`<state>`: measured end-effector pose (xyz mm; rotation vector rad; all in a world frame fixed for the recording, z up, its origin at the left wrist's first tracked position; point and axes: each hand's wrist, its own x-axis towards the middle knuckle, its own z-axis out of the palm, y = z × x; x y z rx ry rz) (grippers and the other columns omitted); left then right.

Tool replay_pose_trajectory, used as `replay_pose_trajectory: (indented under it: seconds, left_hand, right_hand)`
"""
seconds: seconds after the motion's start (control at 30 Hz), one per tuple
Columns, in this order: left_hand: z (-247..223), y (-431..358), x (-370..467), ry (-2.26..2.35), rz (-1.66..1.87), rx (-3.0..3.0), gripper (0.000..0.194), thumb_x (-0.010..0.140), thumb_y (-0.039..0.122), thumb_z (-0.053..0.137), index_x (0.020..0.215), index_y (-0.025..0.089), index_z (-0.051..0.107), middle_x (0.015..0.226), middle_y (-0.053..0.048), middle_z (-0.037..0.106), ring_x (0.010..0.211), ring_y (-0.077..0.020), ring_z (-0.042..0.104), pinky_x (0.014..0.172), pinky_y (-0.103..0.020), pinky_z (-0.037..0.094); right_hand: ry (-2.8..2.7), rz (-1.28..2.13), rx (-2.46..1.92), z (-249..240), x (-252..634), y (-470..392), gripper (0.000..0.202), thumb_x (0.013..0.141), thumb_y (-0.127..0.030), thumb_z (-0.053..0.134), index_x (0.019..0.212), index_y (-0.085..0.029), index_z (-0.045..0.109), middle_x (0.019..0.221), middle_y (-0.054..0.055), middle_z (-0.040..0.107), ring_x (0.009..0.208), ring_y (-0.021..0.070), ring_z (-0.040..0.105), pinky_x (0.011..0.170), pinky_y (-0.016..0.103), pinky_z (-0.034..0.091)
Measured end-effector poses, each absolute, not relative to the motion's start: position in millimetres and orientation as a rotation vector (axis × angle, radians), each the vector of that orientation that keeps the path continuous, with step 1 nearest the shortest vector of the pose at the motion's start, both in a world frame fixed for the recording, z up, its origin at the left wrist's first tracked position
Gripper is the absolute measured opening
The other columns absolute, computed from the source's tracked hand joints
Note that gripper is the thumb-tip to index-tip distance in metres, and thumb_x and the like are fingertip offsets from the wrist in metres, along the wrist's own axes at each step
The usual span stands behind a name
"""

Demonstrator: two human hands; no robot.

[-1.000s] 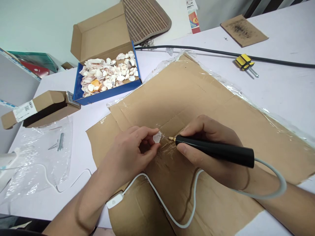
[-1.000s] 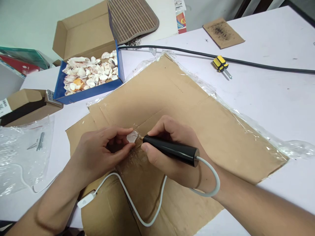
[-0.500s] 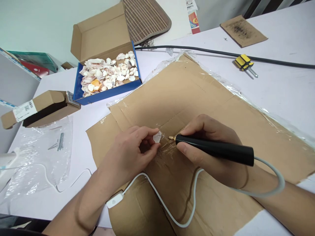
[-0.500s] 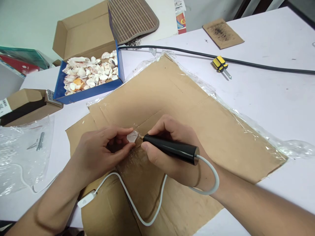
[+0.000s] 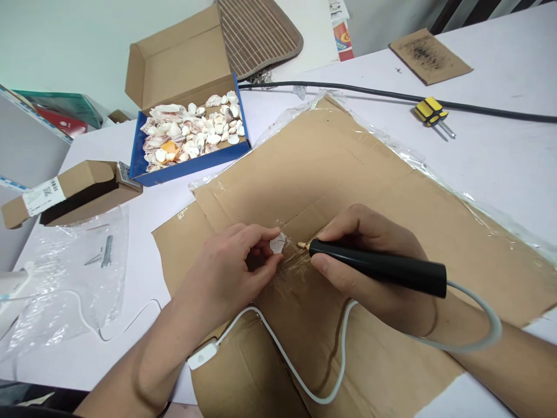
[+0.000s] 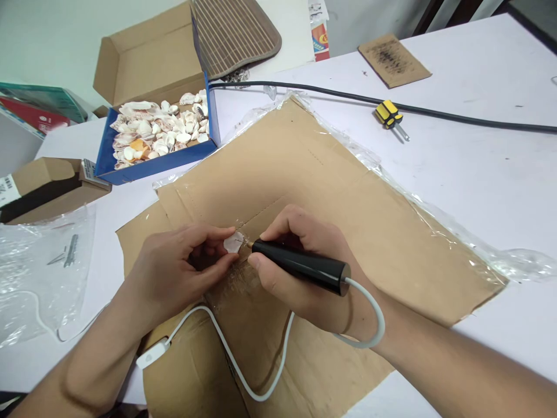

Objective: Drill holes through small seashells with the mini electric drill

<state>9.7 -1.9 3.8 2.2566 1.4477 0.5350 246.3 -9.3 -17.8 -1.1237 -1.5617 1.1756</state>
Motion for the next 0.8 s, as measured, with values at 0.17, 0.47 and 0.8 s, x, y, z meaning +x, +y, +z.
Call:
replay_pose_trajectory:
  seconds: [0.17,0.47,0.8]
  left_hand:
    - [4.1,-2.0,9.6,1.45,0.517,2.243,0.02,0.091,0.015,0.076,0.11,0.018,0.082,0.077,0.001,0.077,0.06,-0.0129,0.064,0.064,-0.026,0.057]
    - [2.9,-1.3,7.4,1.467,0.491,2.172,0.02,0.093,0.021,0.074,0.112,0.023,0.082,0.08,0.0,0.077,0.064,-0.0156,0.066,0.067,-0.029,0.059]
    - [-0.8,6.4,1.1,1.4,0.471,2.144,0.026,0.091,0.026,0.074,0.114,0.02,0.083,0.079,0.0,0.077,0.065,-0.0155,0.065,0.072,-0.032,0.057]
  right_hand:
    - [-1.592,1.183,-1.134,-18.9,245.9,-11.2,0.016,0.09,-0.022,0.082,0.092,-0.026,0.066,0.075,-0.002,0.072,0.059,0.0141,0.061,0.05,0.029,0.047]
    - [-1.572,1.188,-1.135,-22.5,249.2,-13.7,0.017,0.091,-0.022,0.081,0.092,-0.027,0.066,0.075,-0.003,0.07,0.06,0.0145,0.06,0.052,0.03,0.045]
    - [-1.595,1.169,-1.113,-19.3,245.3,-7.8,0.017,0.088,-0.03,0.082,0.09,-0.025,0.065,0.073,-0.002,0.069,0.061,0.0158,0.059,0.056,0.031,0.045]
